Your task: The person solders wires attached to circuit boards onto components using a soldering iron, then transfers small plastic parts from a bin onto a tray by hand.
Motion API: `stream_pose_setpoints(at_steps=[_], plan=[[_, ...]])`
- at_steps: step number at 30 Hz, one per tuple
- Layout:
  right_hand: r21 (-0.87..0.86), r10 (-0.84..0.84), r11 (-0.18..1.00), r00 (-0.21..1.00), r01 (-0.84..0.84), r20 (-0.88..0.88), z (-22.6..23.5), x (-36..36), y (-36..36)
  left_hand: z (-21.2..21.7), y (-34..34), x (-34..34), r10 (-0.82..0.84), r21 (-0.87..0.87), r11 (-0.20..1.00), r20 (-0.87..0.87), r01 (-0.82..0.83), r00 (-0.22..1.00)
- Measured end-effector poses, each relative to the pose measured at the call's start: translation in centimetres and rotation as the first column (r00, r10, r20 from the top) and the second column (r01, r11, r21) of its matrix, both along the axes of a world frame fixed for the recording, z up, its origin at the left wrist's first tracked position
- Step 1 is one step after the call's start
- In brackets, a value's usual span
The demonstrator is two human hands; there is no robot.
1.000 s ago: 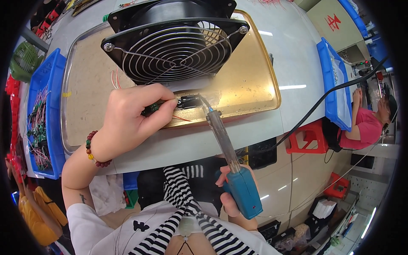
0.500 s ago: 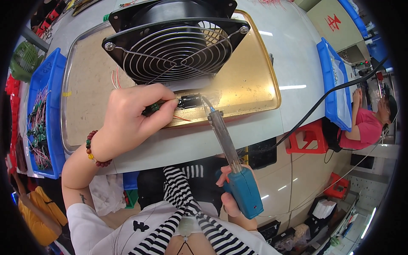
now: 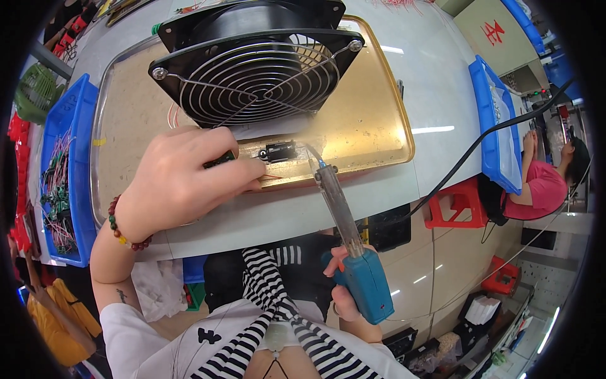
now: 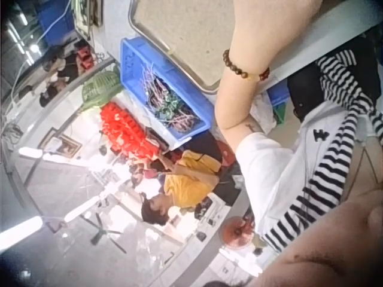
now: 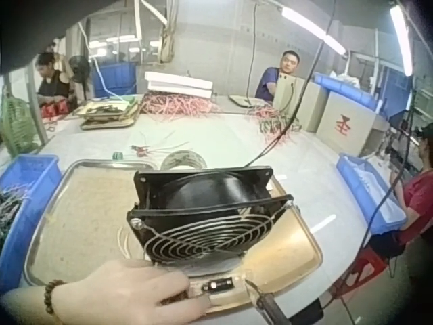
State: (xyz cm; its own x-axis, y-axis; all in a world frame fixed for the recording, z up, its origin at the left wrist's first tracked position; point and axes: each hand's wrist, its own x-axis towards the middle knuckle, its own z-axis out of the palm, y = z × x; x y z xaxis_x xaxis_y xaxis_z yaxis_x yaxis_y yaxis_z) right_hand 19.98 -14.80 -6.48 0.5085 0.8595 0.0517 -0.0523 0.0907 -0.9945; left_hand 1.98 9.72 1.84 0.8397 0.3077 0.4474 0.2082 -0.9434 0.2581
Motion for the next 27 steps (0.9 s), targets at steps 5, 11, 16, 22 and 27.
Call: stream_pose_setpoints(at_steps=[5,11,16,22,27], plan=[[0.011,0.01,1.0,1.0,-0.01,-0.001,0.0,0.1,0.0,-0.9,-0.9,1.1,0.059,0.41,0.9,0.224,-0.149,0.973],[0.018,0.035,0.999,0.999,-0.035,0.001,-0.2,0.2,-0.1,-1.1,-3.5,0.6,0.309,0.515,0.82,-0.031,-0.25,0.95],[0.021,0.013,1.0,1.0,-0.014,0.01,-0.1,0.1,0.1,-1.0,-2.8,0.6,0.294,0.341,0.897,0.008,-0.279,0.956],[0.051,-0.029,0.998,0.991,0.022,0.128,-0.1,0.2,0.2,-0.6,-1.8,0.5,0.202,0.222,0.948,0.132,-0.228,0.97],[0.071,-0.046,0.997,0.956,0.026,0.289,0.1,0.2,0.8,-0.5,-1.1,0.3,0.172,0.179,0.964,0.152,-0.198,0.973]])
